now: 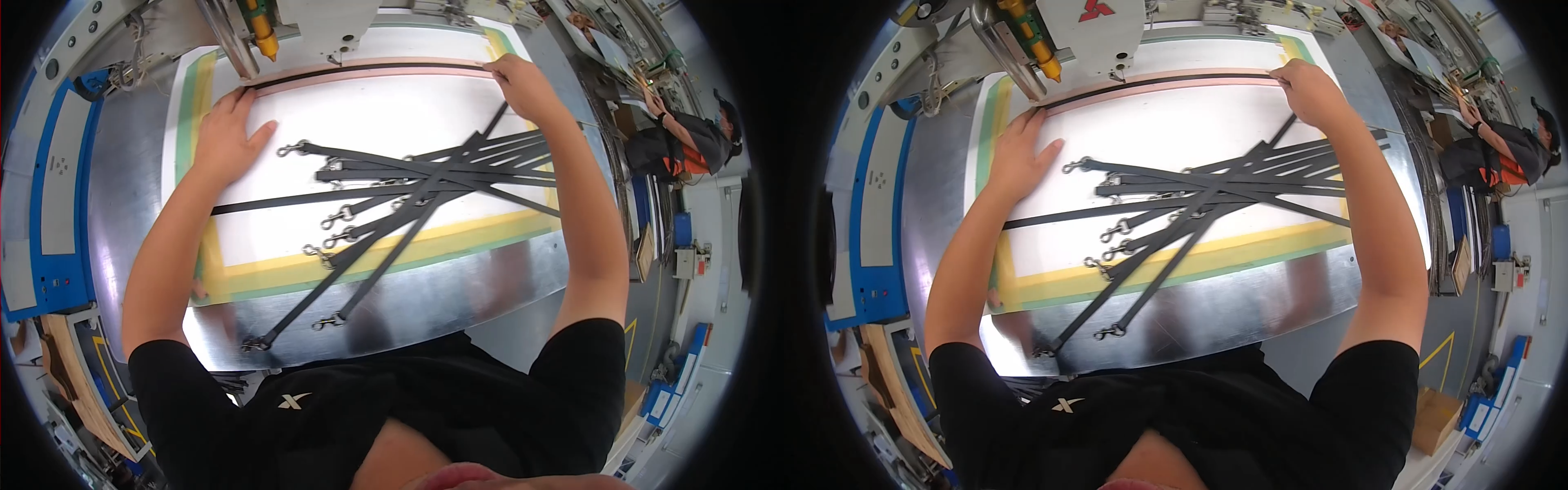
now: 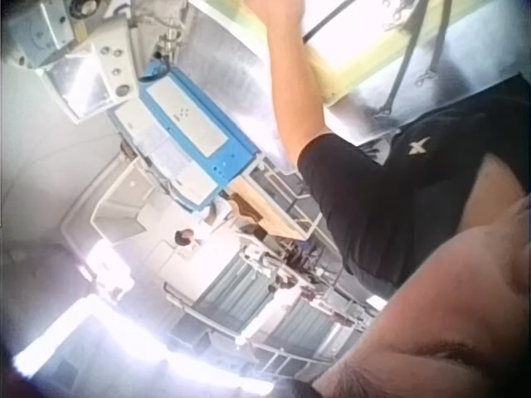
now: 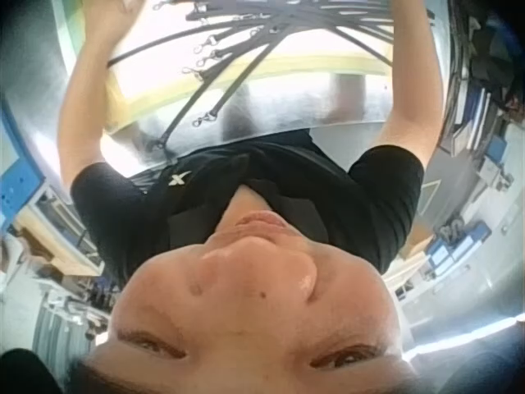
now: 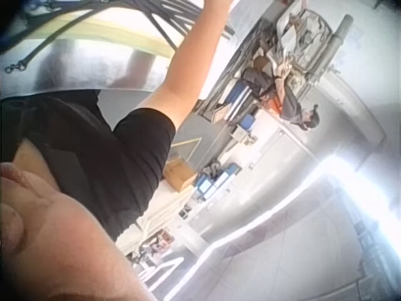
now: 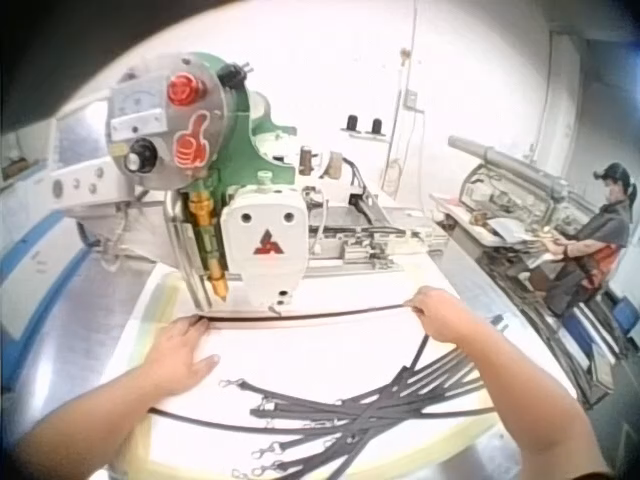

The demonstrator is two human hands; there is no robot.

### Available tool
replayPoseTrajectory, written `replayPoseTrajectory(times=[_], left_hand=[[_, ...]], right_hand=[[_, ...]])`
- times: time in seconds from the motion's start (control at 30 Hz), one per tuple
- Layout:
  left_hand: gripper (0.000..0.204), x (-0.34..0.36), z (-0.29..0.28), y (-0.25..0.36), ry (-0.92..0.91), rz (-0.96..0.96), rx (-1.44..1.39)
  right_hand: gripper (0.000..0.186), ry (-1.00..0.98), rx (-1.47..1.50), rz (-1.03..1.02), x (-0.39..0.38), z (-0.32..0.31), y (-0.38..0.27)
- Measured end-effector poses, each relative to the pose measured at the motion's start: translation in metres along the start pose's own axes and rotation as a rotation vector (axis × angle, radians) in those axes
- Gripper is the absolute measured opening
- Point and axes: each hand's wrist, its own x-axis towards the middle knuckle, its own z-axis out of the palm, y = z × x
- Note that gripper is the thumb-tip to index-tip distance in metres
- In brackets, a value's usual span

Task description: The recorder is using a specialized sewing machine to process leather or synthetic straps, likely attaching end clips or reinforcement.

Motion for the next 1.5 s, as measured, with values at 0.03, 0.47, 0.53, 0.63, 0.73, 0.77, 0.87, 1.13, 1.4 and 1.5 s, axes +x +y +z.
replayPoseTrajectory(times=[0.03, 0.47, 0.53, 0.63, 0.73, 0.77, 0.87, 1.13, 1.4, 1.5], left_hand=[[0.067, -0.002, -0.003, -0.004, -0.009, 0.033, -0.033], [0.075, 0.006, 0.003, -0.021, -0.176, 0.233, -0.209], [0.078, 0.011, 0.003, -0.021, -0.256, 0.229, -0.218], [0.082, 0.024, 0.008, -0.008, -0.191, 0.128, -0.232], [0.087, 0.029, 0.015, -0.005, -0.084, 0.118, -0.127], [0.087, 0.030, 0.018, -0.007, -0.096, 0.123, -0.125], [0.088, 0.029, 0.020, -0.017, -0.074, 0.194, -0.049], [0.058, 0.037, 0.009, -0.036, 0.047, 0.176, -0.011], [0.062, 0.033, 0.005, -0.027, 0.037, 0.187, -0.111], [0.070, 0.032, 0.008, -0.028, -0.004, 0.190, -0.092]], right_hand=[[0.026, 0.018, 0.039, -0.041, -0.002, 0.002, -0.018], [0.031, -0.022, 0.171, -0.203, 0.075, 0.072, -0.244], [0.027, -0.043, 0.144, -0.202, 0.090, 0.078, -0.261], [0.023, -0.051, 0.140, -0.085, 0.105, 0.083, -0.264], [0.023, 0.043, 0.193, -0.084, 0.103, 0.089, -0.264], [0.022, 0.068, 0.188, -0.110, 0.102, 0.088, -0.266], [0.020, 0.093, 0.171, -0.132, 0.100, 0.086, -0.271], [0.019, 0.175, 0.173, -0.190, 0.100, 0.089, -0.267], [0.019, 0.157, 0.195, -0.222, 0.089, 0.085, -0.274], [0.023, 0.093, 0.177, -0.197, 0.087, 0.079, -0.280]])
